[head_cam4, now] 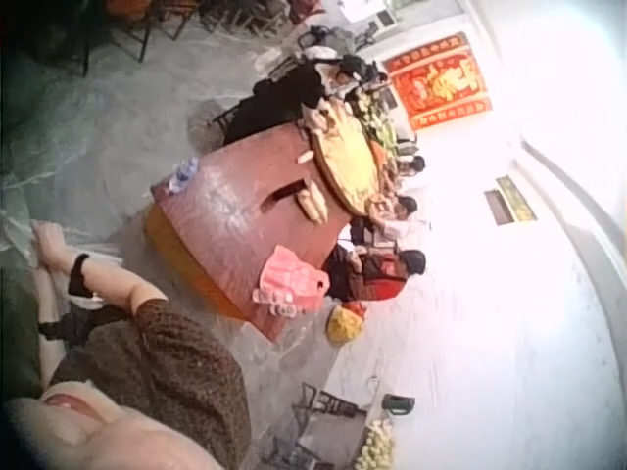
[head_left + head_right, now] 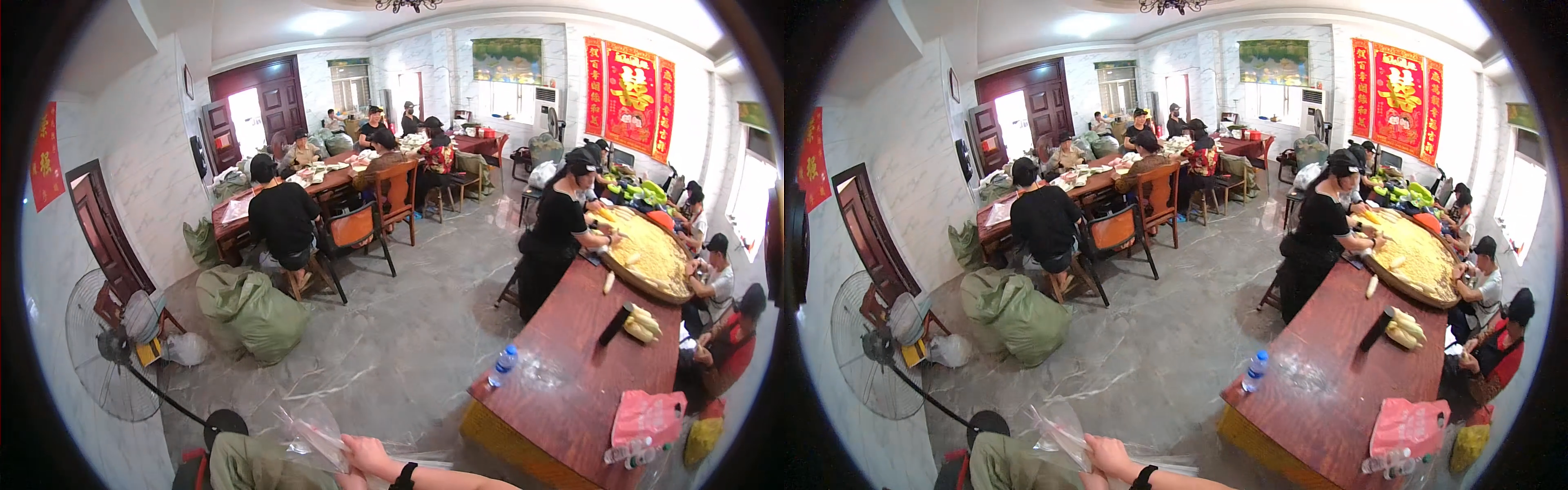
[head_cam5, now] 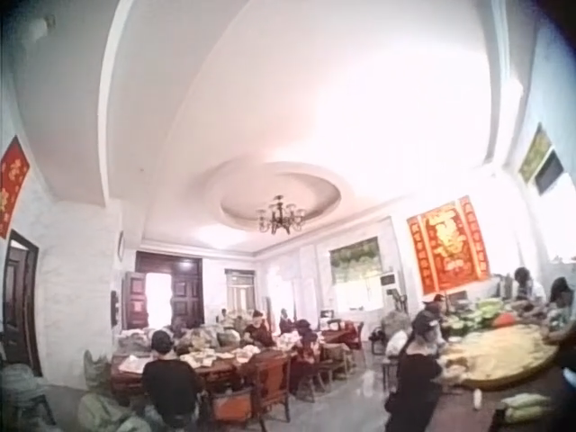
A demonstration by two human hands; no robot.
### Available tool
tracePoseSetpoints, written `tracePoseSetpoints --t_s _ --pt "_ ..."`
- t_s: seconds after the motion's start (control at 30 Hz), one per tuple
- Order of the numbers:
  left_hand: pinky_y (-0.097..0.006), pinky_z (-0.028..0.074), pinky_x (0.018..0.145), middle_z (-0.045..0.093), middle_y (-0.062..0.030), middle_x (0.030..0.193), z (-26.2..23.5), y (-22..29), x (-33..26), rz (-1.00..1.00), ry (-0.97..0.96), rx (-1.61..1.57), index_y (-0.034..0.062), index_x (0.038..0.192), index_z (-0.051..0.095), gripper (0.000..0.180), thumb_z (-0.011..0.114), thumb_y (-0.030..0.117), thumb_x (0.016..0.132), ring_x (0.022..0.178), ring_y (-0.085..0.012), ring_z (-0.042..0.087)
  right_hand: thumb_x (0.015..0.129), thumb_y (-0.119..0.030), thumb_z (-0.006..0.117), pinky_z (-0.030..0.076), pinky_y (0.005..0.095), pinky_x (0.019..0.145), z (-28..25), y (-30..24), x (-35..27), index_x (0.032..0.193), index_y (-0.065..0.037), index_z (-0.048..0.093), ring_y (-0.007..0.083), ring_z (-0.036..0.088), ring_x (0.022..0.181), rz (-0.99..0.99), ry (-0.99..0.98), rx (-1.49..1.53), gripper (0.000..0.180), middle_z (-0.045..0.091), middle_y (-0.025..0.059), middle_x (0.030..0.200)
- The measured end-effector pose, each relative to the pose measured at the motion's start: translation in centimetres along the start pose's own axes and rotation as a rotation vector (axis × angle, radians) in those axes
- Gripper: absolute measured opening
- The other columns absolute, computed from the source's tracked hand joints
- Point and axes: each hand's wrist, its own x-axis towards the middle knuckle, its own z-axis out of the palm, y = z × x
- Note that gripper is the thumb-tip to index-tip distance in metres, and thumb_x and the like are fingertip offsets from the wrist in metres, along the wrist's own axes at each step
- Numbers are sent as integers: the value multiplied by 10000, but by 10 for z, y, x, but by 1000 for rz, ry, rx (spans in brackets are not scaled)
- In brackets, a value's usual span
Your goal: Packaging white slippers into individual plastic bags and placing them into a larger sack.
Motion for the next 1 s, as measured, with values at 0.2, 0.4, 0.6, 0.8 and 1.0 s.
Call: tracePoseSetpoints --t_s 0.2,0.4,0.6,0.8,1.0 --pt "-324 498 792 589 -76 1146 64 70 159 -75 -53 -76 -67 1206 524 354 599 61 885 951 -175 590 826 -273 589 506 491 660 -35 80 191 1016 -105 556 382 639 783 181 69 -42 255 664 162 842" --pt "-310 496 762 614 -70 1052 213 178 309 -126 -347 67 -48 1128 575 275 612 60 878 921 -147 578 814 -275 617 502 495 654 -112 165 345 938 -88 561 387 630 765 248 407 -57 231 647 168 797" --pt "-347 499 761 693 -111 971 396 145 442 -94 -565 253 -57 1074 626 306 661 131 835 904 -146 617 783 -235 618 494 506 654 -213 298 464 920 -78 572 404 622 756 443 595 -56 213 642 182 800" --pt "-355 499 700 691 -103 890 599 170 532 35 -670 386 -32 1068 633 286 655 131 834 828 -143 627 767 -187 571 485 515 673 -326 431 577 885 -71 563 422 613 759 550 671 -60 166 637 194 803" --pt "-380 498 688 701 -123 869 798 171 620 -131 -779 435 -37 992 654 293 671 188 805 802 -186 654 771 -186 573 482 514 675 -460 551 682 861 -58 545 422 612 761 599 737 -126 159 635 199 804"
